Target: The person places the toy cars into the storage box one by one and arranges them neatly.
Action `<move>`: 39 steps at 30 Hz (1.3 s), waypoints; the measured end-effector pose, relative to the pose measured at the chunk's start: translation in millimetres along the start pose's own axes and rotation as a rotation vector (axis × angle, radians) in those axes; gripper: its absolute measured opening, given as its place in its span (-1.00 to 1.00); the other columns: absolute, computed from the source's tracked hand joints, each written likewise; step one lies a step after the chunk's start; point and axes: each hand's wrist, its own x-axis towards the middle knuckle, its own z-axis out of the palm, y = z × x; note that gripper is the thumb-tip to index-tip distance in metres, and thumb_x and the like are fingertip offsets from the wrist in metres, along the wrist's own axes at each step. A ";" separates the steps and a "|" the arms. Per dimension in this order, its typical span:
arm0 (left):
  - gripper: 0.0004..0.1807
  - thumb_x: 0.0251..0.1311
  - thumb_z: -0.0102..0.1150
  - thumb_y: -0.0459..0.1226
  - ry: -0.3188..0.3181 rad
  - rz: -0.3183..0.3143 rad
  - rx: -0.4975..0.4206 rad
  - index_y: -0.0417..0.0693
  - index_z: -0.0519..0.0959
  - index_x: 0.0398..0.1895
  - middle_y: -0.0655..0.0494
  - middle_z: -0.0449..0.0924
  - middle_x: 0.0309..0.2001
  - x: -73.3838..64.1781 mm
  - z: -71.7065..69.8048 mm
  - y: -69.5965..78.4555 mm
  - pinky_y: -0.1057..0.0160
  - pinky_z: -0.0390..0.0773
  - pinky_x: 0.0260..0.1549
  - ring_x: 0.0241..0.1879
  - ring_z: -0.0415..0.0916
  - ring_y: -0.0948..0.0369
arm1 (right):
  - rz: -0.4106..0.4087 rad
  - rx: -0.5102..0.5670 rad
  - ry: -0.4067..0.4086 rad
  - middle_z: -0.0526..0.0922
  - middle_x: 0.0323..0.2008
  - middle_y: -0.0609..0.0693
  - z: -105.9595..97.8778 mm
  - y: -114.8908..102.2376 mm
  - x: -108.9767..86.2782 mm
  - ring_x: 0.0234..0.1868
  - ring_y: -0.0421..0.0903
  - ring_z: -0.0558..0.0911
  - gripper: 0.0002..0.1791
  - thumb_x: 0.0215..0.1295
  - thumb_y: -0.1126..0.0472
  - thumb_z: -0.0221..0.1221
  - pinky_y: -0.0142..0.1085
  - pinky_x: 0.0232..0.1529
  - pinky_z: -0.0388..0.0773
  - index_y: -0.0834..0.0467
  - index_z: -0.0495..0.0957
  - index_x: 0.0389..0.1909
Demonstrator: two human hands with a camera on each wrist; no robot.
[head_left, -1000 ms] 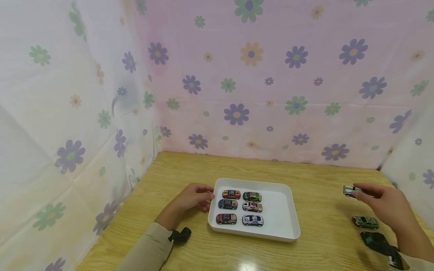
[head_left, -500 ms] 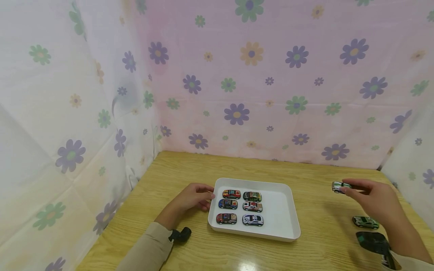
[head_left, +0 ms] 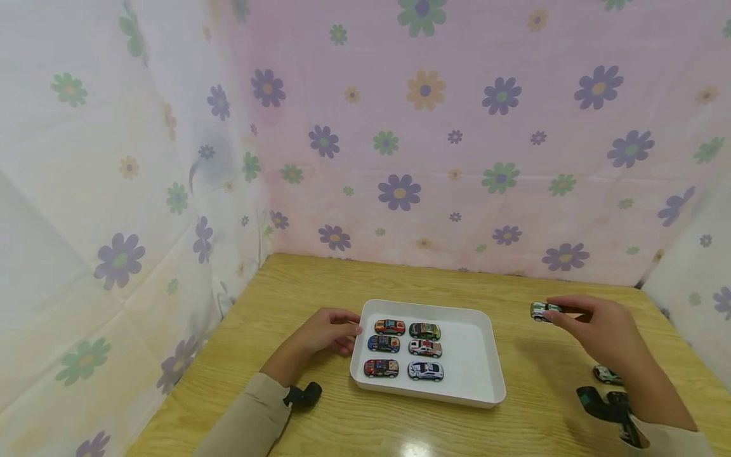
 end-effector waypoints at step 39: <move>-0.49 0.33 0.36 -0.12 -0.009 0.001 -0.001 -0.22 0.60 0.24 -0.06 0.76 -0.08 -1.2 0.3 0.4 0.11 0.79 -0.34 -0.40 0.74 0.14 | -0.117 0.143 -0.060 0.75 -0.07 -0.08 78.8 -54.8 28.2 -0.14 -0.13 0.69 -0.72 0.24 -0.05 0.46 -0.41 -0.26 0.65 -0.05 0.79 -0.08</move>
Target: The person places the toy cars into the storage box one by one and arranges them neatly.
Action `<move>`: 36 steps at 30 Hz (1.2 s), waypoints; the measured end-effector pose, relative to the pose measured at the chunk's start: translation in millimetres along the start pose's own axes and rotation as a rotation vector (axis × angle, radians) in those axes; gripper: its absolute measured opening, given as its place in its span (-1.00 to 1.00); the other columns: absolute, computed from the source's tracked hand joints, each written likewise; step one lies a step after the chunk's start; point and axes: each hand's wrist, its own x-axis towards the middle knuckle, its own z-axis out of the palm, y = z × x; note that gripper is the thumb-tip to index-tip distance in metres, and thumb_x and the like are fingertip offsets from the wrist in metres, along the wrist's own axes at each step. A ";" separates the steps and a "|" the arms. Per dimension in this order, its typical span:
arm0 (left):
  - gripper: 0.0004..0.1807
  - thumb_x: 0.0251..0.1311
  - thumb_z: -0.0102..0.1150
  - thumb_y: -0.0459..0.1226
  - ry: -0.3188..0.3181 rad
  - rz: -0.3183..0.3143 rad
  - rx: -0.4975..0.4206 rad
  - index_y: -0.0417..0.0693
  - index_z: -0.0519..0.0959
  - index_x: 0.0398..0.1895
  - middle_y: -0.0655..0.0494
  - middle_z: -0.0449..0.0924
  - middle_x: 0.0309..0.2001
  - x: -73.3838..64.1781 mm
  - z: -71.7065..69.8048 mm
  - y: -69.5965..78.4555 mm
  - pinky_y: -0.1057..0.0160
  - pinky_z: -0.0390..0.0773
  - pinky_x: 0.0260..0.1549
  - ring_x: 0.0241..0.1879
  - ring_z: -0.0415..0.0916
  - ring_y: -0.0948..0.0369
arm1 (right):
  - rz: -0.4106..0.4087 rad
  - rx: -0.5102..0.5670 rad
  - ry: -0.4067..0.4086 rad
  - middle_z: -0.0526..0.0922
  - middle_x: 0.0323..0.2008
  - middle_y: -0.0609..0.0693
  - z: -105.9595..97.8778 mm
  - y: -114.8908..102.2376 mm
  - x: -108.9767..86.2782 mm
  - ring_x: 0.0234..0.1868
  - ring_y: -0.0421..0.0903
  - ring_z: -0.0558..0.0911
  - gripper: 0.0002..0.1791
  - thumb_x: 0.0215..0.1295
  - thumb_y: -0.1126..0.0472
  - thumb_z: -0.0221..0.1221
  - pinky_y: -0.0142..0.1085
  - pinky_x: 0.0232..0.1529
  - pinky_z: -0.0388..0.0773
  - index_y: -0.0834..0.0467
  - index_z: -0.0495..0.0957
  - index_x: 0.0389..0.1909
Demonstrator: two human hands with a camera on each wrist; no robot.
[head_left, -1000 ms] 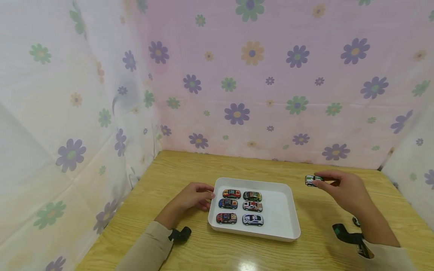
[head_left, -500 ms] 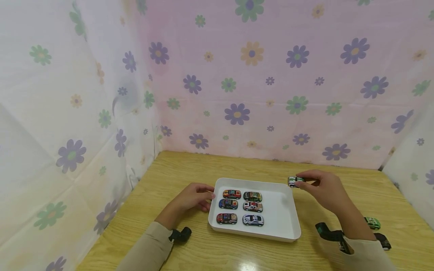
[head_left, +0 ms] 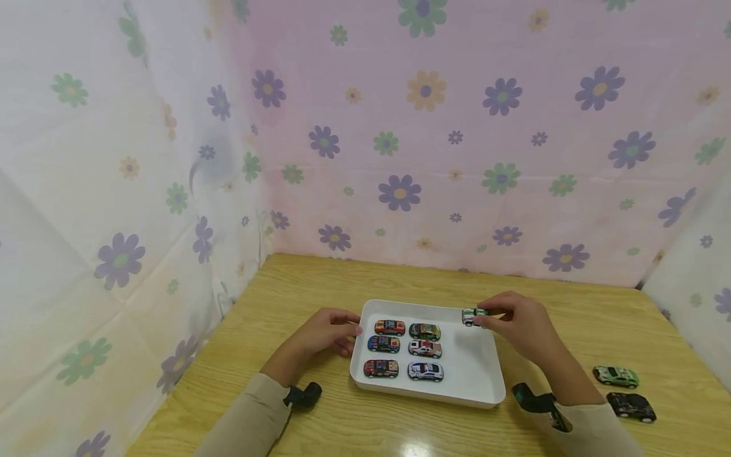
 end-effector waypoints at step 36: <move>-0.49 0.32 0.37 -0.12 0.000 -0.007 -0.010 -0.21 0.60 0.24 -0.06 0.75 -0.07 -0.9 -0.8 0.4 0.14 0.78 -0.32 -0.37 0.75 0.15 | 0.102 -0.032 -0.197 0.72 -0.26 -0.12 26.1 -4.1 29.1 -0.30 -0.03 0.43 -0.87 0.21 0.02 0.49 -0.23 -0.40 0.35 -0.09 0.82 -0.24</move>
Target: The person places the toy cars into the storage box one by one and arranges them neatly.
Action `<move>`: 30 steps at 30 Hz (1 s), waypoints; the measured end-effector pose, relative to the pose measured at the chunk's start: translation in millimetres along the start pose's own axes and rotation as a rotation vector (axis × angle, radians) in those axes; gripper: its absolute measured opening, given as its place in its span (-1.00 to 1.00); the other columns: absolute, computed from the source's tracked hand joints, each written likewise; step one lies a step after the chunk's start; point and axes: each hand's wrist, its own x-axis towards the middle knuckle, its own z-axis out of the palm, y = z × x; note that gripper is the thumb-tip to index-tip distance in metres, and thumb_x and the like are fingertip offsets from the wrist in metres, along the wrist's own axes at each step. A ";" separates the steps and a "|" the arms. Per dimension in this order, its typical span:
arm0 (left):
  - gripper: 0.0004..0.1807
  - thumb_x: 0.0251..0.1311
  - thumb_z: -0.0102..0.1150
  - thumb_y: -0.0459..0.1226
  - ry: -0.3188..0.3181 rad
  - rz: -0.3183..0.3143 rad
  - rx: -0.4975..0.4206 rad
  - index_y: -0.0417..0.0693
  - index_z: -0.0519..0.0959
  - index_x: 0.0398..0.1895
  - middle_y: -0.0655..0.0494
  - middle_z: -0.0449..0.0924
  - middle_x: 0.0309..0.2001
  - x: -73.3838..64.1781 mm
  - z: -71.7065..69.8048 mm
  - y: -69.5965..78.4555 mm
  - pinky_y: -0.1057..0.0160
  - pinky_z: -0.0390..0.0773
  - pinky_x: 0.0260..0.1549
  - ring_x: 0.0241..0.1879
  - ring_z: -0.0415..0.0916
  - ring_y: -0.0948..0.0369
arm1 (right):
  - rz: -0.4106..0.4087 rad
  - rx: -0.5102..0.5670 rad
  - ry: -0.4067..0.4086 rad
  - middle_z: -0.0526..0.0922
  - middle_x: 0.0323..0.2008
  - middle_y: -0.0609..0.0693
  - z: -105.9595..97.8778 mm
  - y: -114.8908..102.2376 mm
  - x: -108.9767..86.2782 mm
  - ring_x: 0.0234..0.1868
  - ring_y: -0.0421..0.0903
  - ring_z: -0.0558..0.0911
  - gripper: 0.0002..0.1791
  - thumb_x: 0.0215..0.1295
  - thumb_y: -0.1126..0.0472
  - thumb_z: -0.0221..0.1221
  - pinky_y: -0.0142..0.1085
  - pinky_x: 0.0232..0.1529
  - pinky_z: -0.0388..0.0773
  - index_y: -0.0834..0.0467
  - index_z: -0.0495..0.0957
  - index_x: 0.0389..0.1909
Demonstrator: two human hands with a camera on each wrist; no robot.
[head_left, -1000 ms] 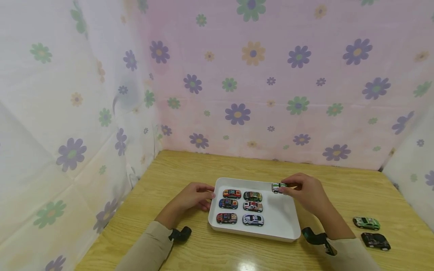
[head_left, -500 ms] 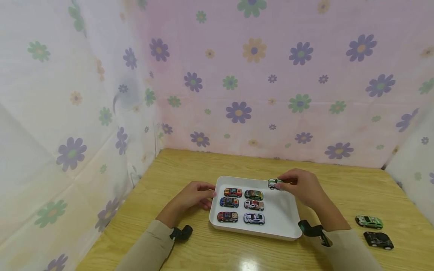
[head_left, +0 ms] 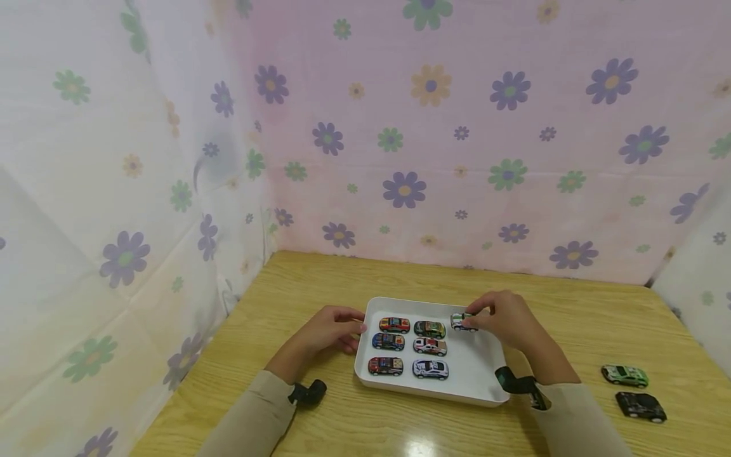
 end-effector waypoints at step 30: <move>-0.50 0.32 0.37 -0.11 0.007 -0.002 0.002 -0.20 0.61 0.23 -0.06 0.75 -0.06 2.7 1.5 -0.3 0.15 0.78 -0.32 -0.37 0.75 0.14 | 0.098 0.016 -0.048 0.77 -0.14 -0.03 5.7 4.8 -0.4 -0.08 -0.01 0.63 -0.82 0.18 0.07 0.50 -0.05 -0.07 0.63 0.02 0.81 -0.22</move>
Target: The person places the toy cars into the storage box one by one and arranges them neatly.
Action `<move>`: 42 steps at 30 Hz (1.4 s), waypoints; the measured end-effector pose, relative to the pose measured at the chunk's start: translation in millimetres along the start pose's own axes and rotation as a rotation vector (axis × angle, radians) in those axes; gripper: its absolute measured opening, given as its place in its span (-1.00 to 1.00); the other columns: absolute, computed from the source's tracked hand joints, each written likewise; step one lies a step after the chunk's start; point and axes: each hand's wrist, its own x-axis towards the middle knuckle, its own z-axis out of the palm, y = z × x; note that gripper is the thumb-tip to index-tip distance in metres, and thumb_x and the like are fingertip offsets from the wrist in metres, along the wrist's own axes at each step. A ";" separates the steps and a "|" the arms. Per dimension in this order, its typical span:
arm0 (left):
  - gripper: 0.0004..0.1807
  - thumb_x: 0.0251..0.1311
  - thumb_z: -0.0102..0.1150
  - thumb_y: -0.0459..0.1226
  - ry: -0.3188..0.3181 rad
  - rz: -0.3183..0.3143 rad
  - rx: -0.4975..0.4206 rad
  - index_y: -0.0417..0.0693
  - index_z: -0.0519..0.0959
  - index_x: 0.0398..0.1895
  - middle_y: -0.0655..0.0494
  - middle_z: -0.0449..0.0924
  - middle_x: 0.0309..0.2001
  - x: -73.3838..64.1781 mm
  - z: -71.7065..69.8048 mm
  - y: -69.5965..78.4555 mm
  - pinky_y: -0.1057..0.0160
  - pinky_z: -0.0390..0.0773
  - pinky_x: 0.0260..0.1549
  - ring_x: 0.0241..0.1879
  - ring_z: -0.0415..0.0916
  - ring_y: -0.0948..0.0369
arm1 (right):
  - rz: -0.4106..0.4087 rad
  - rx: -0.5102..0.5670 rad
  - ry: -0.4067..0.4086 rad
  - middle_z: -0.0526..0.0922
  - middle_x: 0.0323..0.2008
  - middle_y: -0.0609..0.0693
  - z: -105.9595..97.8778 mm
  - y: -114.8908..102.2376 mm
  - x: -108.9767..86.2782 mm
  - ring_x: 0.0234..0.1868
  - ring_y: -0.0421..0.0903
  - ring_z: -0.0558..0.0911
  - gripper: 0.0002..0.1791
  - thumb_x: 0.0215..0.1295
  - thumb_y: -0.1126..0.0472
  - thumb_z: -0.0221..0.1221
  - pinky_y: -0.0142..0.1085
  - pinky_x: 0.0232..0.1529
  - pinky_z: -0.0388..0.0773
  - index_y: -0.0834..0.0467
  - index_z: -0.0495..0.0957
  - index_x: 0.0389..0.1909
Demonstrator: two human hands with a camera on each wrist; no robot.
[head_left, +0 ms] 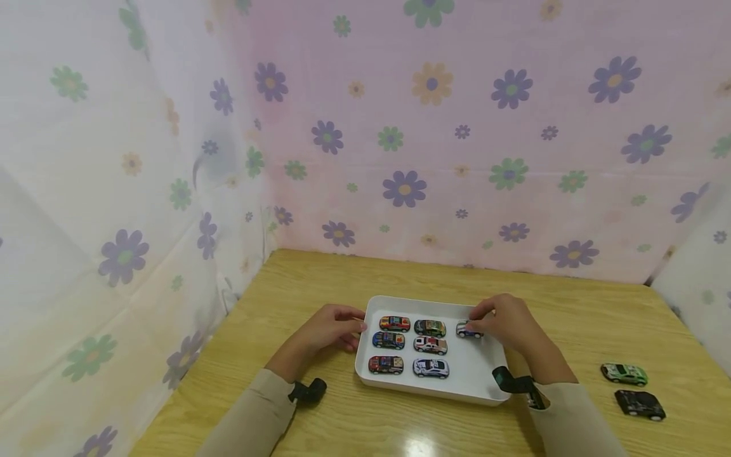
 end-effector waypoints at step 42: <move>-0.50 0.32 0.37 -0.11 0.000 0.004 0.017 -0.22 0.61 0.22 -0.05 0.75 -0.08 -1.4 -0.1 1.2 0.18 0.78 -0.32 -0.35 0.75 0.14 | 0.014 -0.001 -0.030 0.77 -0.16 -0.08 -4.7 -0.1 -3.1 -0.12 -0.02 0.57 -0.84 0.15 0.20 0.50 -0.11 -0.12 0.61 -0.04 0.81 -0.24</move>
